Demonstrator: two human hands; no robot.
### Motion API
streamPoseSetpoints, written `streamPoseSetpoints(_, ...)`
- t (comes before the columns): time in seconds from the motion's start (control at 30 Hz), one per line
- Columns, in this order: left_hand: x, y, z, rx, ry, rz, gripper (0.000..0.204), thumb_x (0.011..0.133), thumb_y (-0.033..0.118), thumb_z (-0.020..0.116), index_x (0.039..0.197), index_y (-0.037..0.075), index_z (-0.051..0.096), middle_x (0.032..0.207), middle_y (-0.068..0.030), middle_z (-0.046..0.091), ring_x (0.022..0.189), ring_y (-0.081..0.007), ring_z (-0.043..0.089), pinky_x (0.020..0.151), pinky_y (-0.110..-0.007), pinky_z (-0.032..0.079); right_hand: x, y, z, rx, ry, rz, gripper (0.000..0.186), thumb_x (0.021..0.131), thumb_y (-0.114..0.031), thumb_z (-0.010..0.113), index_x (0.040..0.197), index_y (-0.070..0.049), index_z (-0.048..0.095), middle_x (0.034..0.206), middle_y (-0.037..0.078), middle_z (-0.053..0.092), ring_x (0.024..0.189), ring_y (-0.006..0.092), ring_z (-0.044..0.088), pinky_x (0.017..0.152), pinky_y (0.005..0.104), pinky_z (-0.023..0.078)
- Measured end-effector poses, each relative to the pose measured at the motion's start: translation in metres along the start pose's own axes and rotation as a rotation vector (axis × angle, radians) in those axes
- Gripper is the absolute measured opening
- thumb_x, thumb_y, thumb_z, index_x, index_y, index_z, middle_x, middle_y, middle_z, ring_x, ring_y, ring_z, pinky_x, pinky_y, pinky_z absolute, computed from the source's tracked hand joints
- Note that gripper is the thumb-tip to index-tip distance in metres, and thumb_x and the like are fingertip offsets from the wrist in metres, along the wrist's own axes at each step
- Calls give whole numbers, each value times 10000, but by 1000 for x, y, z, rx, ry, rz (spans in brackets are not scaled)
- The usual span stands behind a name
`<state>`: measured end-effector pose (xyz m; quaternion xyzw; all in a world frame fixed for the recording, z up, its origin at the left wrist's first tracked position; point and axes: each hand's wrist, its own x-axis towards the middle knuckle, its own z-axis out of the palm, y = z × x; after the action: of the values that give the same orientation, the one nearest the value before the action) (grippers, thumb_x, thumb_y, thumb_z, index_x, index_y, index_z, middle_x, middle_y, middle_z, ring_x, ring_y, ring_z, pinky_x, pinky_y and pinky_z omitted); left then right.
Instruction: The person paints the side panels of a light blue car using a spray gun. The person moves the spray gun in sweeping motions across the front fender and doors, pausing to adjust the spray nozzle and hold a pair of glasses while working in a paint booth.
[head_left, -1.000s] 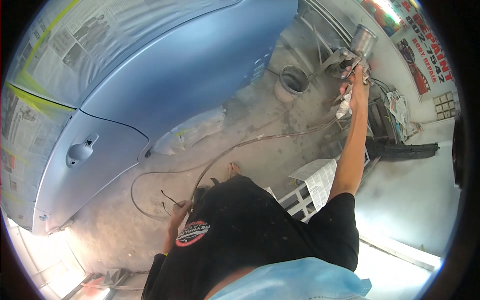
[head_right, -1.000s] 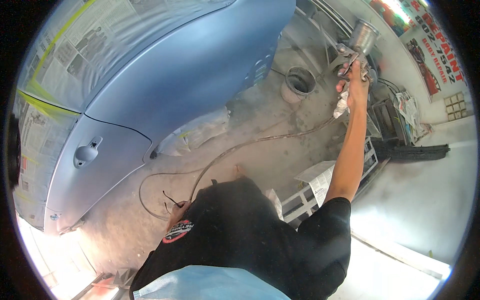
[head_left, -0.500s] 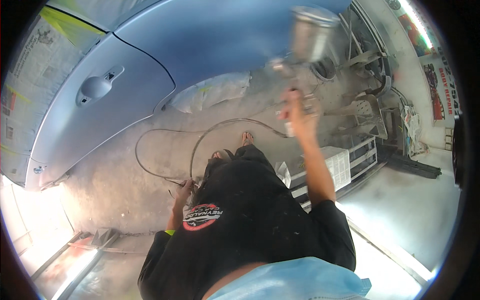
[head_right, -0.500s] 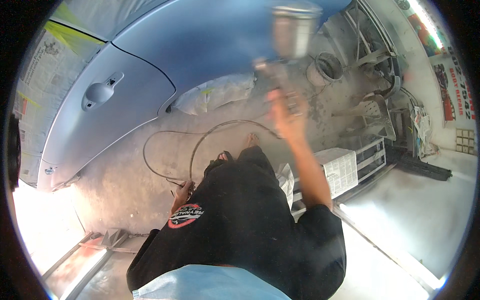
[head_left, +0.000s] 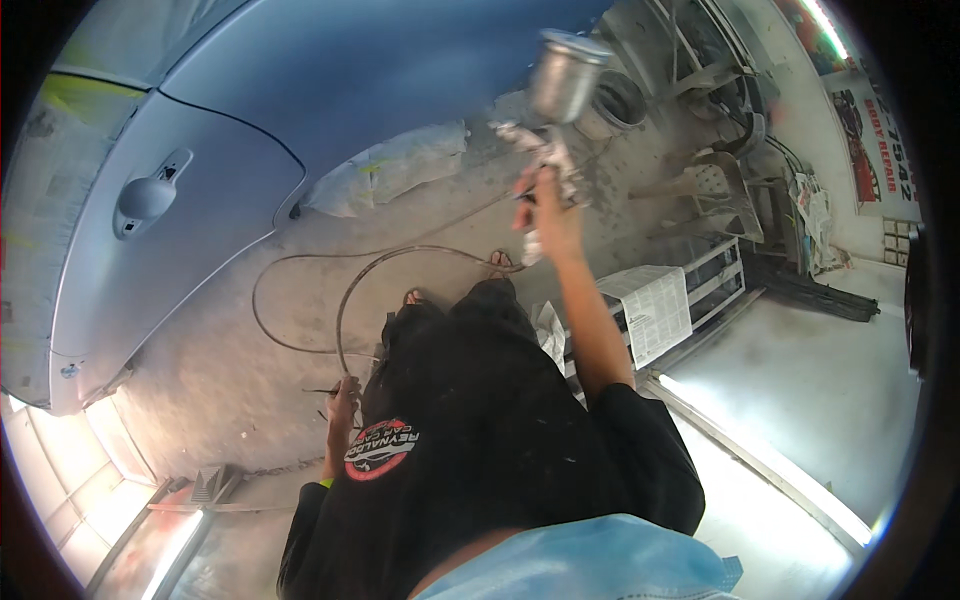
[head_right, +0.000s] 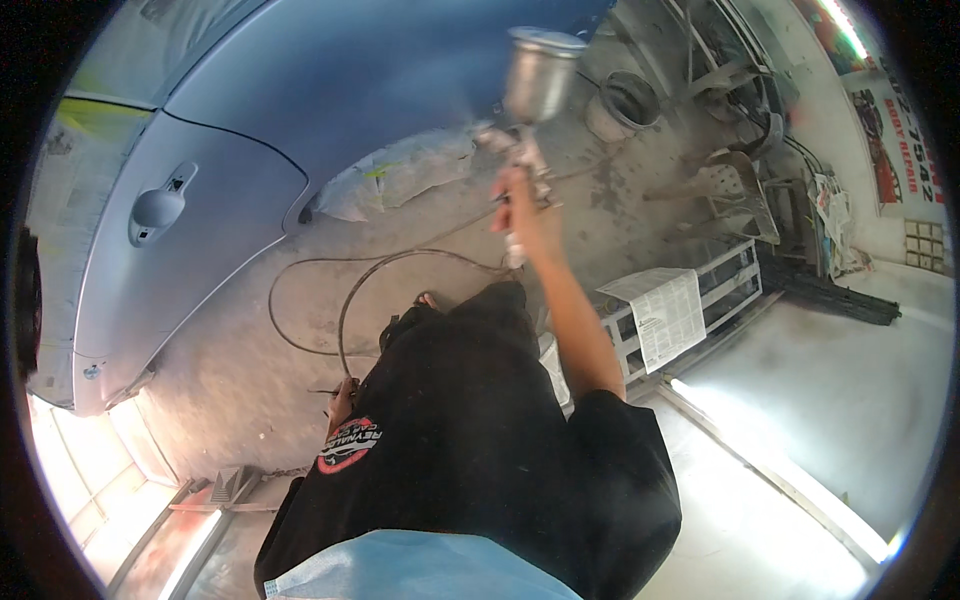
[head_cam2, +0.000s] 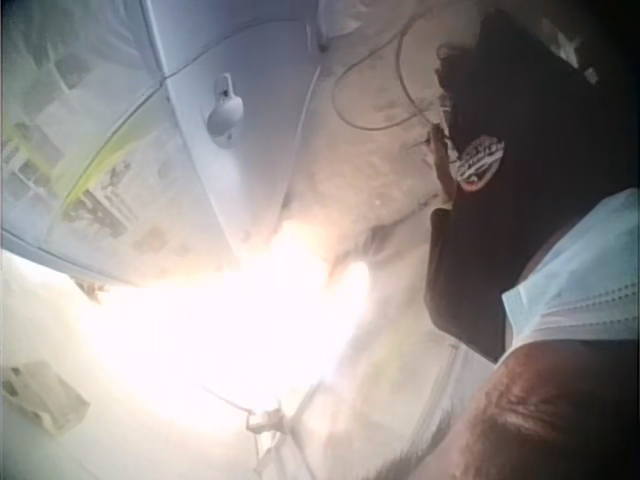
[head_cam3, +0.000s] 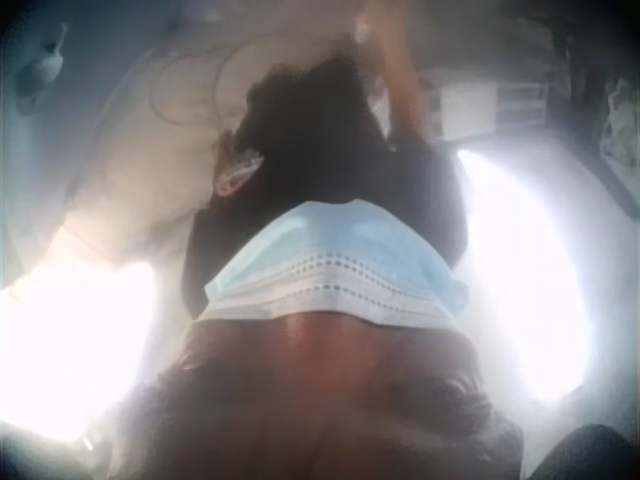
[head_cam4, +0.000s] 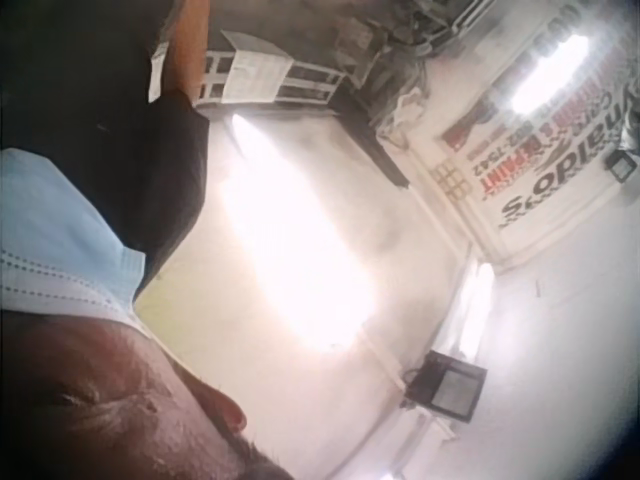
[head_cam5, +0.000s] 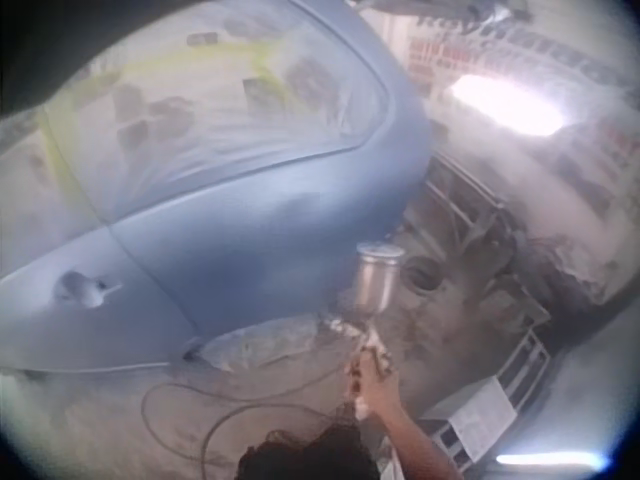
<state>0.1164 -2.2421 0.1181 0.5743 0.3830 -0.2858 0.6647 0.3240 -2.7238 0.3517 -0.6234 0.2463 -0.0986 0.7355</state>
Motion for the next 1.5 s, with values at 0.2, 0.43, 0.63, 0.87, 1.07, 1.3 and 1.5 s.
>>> streamPoseSetpoints(0.2, 9, 44, 91, 391, -114, 169, 365, 928, 401, 622, 943, 45, 700, 692, 59, 529, 563, -44, 408, 500, -225, 308, 64, -26, -135, 33, 236, -172, 427, 964, -449, 548, 1035, -30, 598, 822, 69, 626, 456, 149, 542, 413, 274, 419)
streamPoseSetpoints(0.43, 11, 56, 108, 440, -102, 103, 363, 939, 390, 609, 901, 42, 706, 699, 50, 539, 616, -52, 439, 545, -227, 326, 79, -37, -166, -28, 497, -195, 398, 953, -423, 586, 1017, -30, 572, 786, 78, 602, 447, 147, 535, 399, 263, 396)
streamPoseSetpoints(0.63, 0, 23, 66, 333, -62, 122, 366, 935, 397, 615, 880, 45, 697, 679, 49, 535, 574, -47, 421, 523, -228, 322, 32, 29, -87, -232, 213, -117, 399, 930, -339, 646, 1109, 7, 560, 860, 75, 614, 502, 157, 582, 471, 253, 479)
streamPoseSetpoints(0.87, -33, -1, -1, 85, 133, 56, 362, 933, 411, 611, 940, 55, 678, 674, 39, 554, 509, -25, 392, 427, -199, 285, -48, 109, 88, -252, -291, -546, 233, 882, -219, 712, 1013, -48, 625, 758, 39, 606, 653, 110, 575, 593, 280, 457)
streamPoseSetpoints(1.07, -65, 4, -9, 76, 267, 24, 383, 933, 437, 608, 962, 60, 668, 723, 30, 582, 496, -17, 374, 408, -184, 268, -40, 144, 62, -155, -462, -99, 233, 910, -293, 677, 1007, -85, 633, 701, -9, 602, 536, 84, 544, 530, 269, 446)
streamPoseSetpoints(1.3, -37, 20, 44, 320, 159, 85, 403, 939, 431, 602, 919, 39, 692, 743, 10, 632, 552, -29, 437, 497, -203, 326, 34, 92, -86, 84, 69, -18, 399, 988, -420, 516, 1020, -29, 590, 787, 46, 614, 485, 117, 550, 419, 251, 420)
streamPoseSetpoints(1.5, -35, 59, 98, 567, 38, 142, 431, 955, 399, 586, 874, -13, 683, 714, -5, 618, 593, -55, 472, 538, -233, 362, 60, 69, -168, 41, 372, -101, 392, 977, -401, 545, 1026, -13, 574, 827, 66, 614, 438, 141, 547, 384, 251, 409)
